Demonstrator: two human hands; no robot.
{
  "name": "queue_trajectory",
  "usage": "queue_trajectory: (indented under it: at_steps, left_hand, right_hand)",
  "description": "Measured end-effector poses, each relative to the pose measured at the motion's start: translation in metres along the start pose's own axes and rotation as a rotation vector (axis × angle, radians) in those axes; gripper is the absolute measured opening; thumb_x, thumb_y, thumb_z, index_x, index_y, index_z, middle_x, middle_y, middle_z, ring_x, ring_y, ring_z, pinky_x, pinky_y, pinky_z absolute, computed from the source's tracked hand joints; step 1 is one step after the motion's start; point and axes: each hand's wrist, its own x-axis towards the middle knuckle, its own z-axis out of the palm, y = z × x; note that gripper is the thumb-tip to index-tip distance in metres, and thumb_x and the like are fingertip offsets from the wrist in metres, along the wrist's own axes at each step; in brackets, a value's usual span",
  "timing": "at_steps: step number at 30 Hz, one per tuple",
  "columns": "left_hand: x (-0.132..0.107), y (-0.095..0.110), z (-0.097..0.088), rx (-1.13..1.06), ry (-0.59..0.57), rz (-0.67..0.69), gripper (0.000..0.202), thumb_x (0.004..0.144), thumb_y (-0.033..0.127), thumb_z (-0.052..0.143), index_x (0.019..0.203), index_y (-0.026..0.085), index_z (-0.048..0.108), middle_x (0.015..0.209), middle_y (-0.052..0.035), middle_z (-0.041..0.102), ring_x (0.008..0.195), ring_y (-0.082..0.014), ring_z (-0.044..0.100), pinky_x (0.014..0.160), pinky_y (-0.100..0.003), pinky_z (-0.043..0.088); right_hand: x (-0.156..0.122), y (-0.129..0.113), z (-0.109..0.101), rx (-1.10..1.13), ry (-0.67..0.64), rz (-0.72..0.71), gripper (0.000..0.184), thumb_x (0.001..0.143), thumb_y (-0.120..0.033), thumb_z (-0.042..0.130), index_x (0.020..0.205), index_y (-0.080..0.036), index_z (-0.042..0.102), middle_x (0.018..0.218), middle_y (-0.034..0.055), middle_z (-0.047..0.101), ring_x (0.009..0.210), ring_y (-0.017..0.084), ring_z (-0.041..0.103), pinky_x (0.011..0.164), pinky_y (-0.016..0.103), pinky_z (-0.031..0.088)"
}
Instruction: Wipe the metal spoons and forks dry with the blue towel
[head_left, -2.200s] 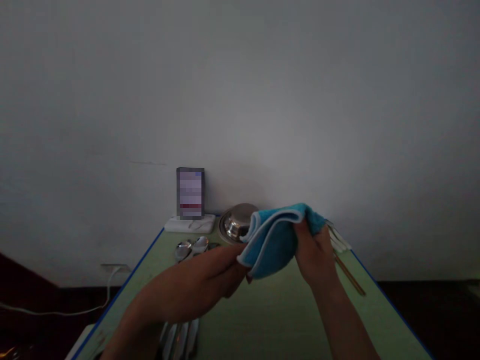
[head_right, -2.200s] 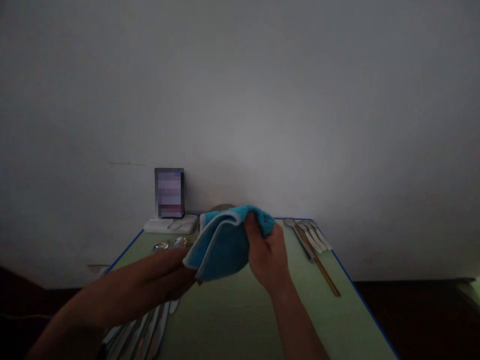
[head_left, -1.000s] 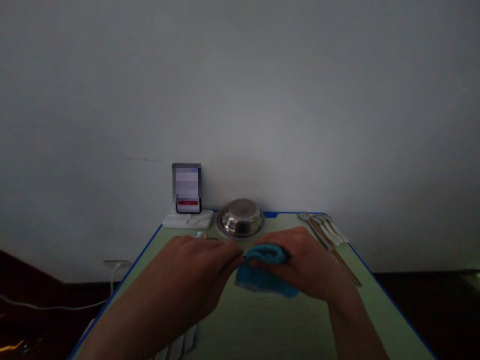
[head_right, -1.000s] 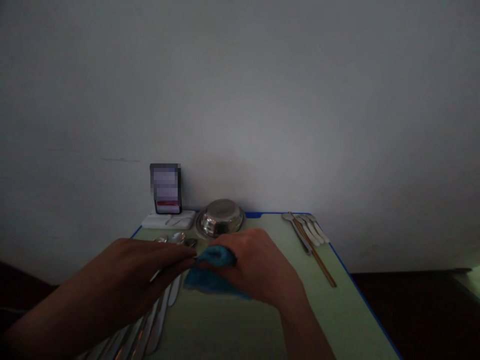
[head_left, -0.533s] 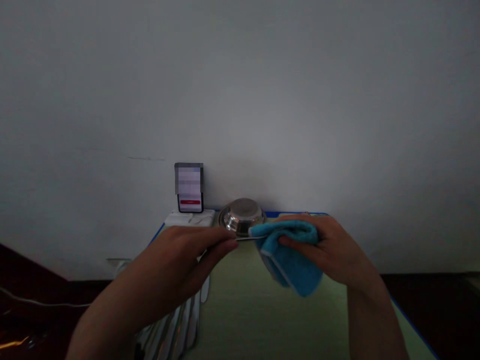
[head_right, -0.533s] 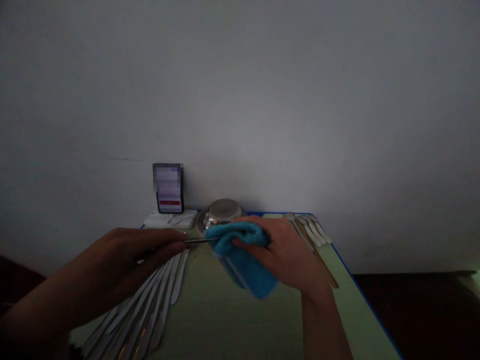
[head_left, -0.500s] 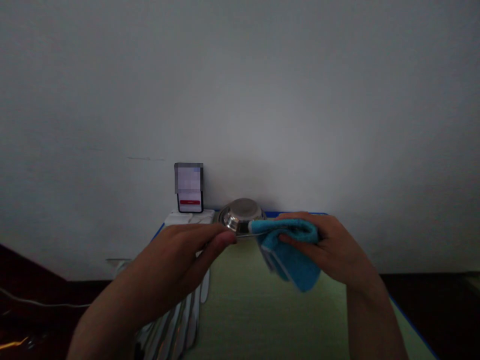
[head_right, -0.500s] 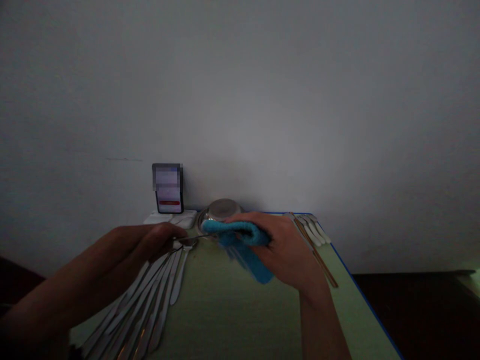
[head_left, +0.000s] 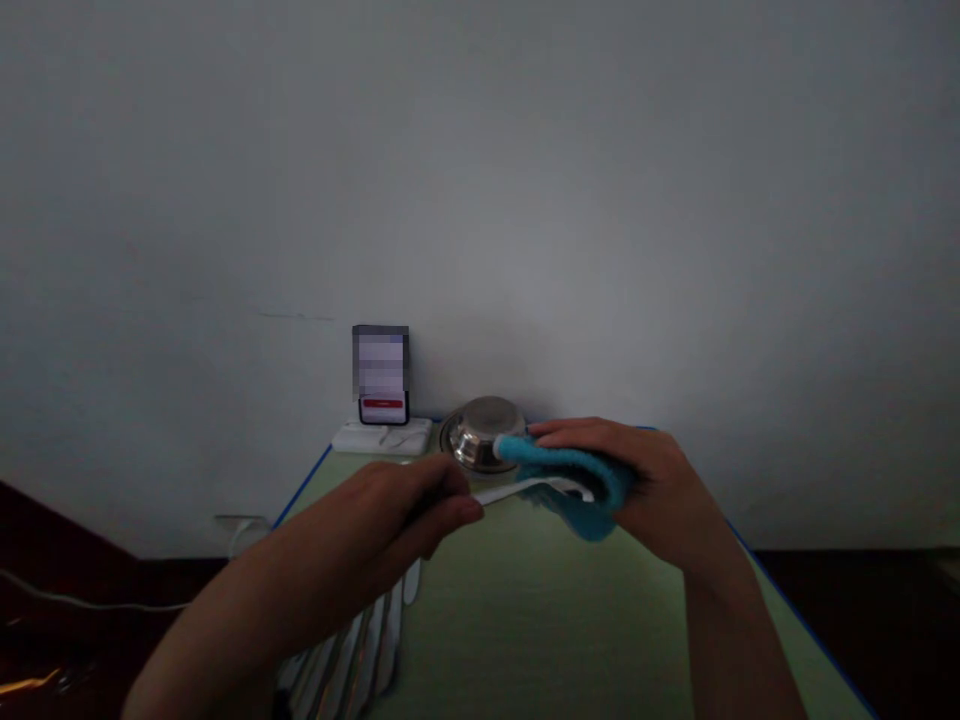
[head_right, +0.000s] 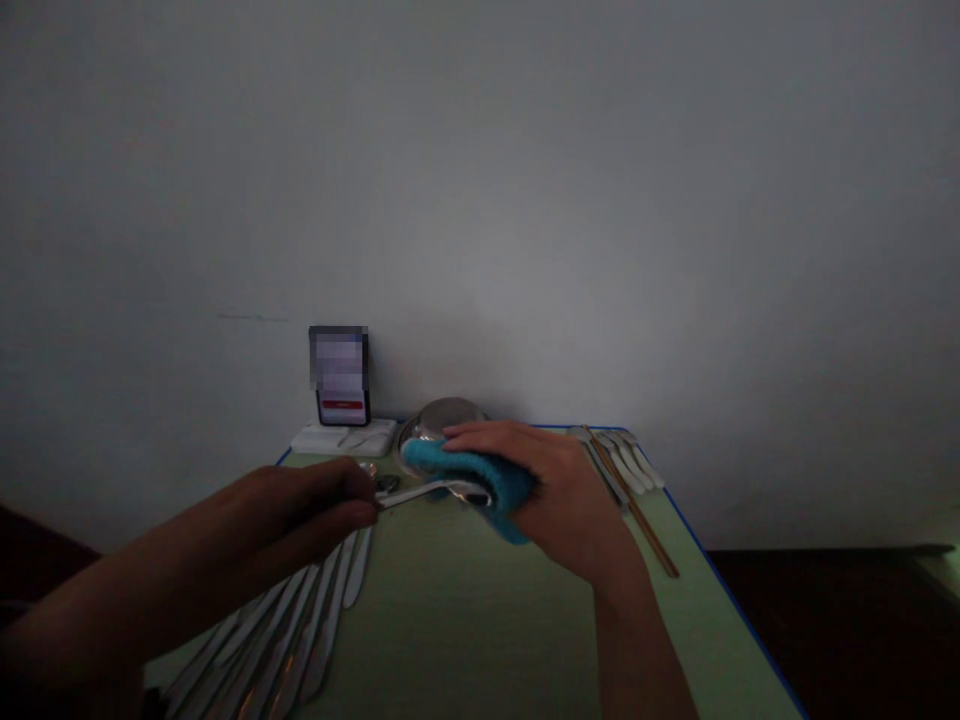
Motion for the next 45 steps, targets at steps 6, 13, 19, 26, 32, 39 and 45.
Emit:
queue_trajectory:
  at_steps: [6, 13, 19, 26, 32, 39, 45]
  left_hand:
    - [-0.005, -0.013, -0.008, -0.021, 0.027, 0.021, 0.02, 0.089, 0.035, 0.043, 0.083, 0.021, 0.057, 0.071, 0.0039, 0.061, 0.063, -0.0097, 0.056, 0.057, -0.019, 0.04]
    - [-0.004, -0.011, -0.01, -0.018, 0.035, 0.056, 0.019, 0.089, 0.034, 0.043, 0.086, 0.022, 0.058, 0.071, 0.0048, 0.062, 0.061, -0.0088, 0.056, 0.057, -0.018, 0.04]
    - [-0.006, -0.019, -0.013, 0.015, 0.059, 0.029, 0.022, 0.089, 0.035, 0.042, 0.082, 0.02, 0.057, 0.07, 0.004, 0.061, 0.062, -0.0101, 0.057, 0.059, -0.019, 0.042]
    - [-0.008, -0.028, -0.017, 0.057, 0.07, -0.044, 0.028, 0.087, 0.041, 0.04, 0.083, 0.02, 0.058, 0.071, 0.0027, 0.062, 0.063, -0.0119, 0.057, 0.058, -0.021, 0.042]
    - [-0.003, -0.018, -0.014, 0.075, 0.079, 0.01, 0.024, 0.086, 0.039, 0.046, 0.08, 0.021, 0.061, 0.065, 0.0041, 0.062, 0.056, -0.0093, 0.056, 0.054, -0.019, 0.04]
    - [0.007, -0.006, -0.002, 0.174, 0.095, 0.049, 0.021, 0.086, 0.035, 0.046, 0.086, 0.021, 0.062, 0.073, 0.0007, 0.065, 0.064, -0.0126, 0.059, 0.055, -0.021, 0.04]
    - [0.008, -0.01, -0.001, 0.208, 0.065, 0.039, 0.024, 0.087, 0.037, 0.043, 0.085, 0.023, 0.061, 0.071, 0.001, 0.064, 0.064, -0.0135, 0.058, 0.056, -0.023, 0.04]
  right_hand:
    - [-0.009, 0.006, -0.015, -0.114, 0.044, 0.145, 0.043, 0.069, -0.02, 0.07, 0.107, -0.038, 0.062, 0.099, -0.0067, 0.07, 0.085, 0.017, 0.066, 0.078, 0.03, 0.051]
    - [-0.014, 0.017, -0.013, 0.282, 0.022, 0.3, 0.031, 0.079, -0.043, 0.056, 0.103, -0.028, 0.067, 0.087, 0.002, 0.072, 0.07, 0.021, 0.067, 0.059, 0.032, 0.054]
    - [-0.021, 0.039, -0.014, 0.679, 0.089, 0.401, 0.047, 0.079, -0.056, 0.048, 0.108, -0.022, 0.065, 0.102, 0.0075, 0.069, 0.085, 0.025, 0.067, 0.074, 0.04, 0.053]
    - [-0.02, 0.045, -0.014, 0.692, 0.114, 0.473, 0.061, 0.078, -0.063, 0.041, 0.107, -0.016, 0.065, 0.102, 0.0101, 0.068, 0.085, 0.026, 0.066, 0.075, 0.037, 0.054]
    - [-0.007, 0.026, -0.001, 0.661, 0.085, 0.539, 0.056, 0.083, -0.059, 0.037, 0.109, -0.016, 0.063, 0.084, 0.0071, 0.071, 0.071, 0.02, 0.067, 0.065, 0.031, 0.054]
    - [0.002, 0.004, 0.024, 0.448, -0.129, 0.465, 0.043, 0.083, -0.053, 0.043, 0.102, -0.02, 0.063, 0.071, 0.0014, 0.063, 0.056, 0.01, 0.056, 0.048, 0.019, 0.043]
    - [-0.003, 0.007, 0.009, 0.274, -0.385, 0.394, 0.064, 0.058, -0.039, 0.076, 0.114, -0.027, 0.05, 0.098, 0.0003, 0.062, 0.083, 0.016, 0.059, 0.068, 0.026, 0.049]
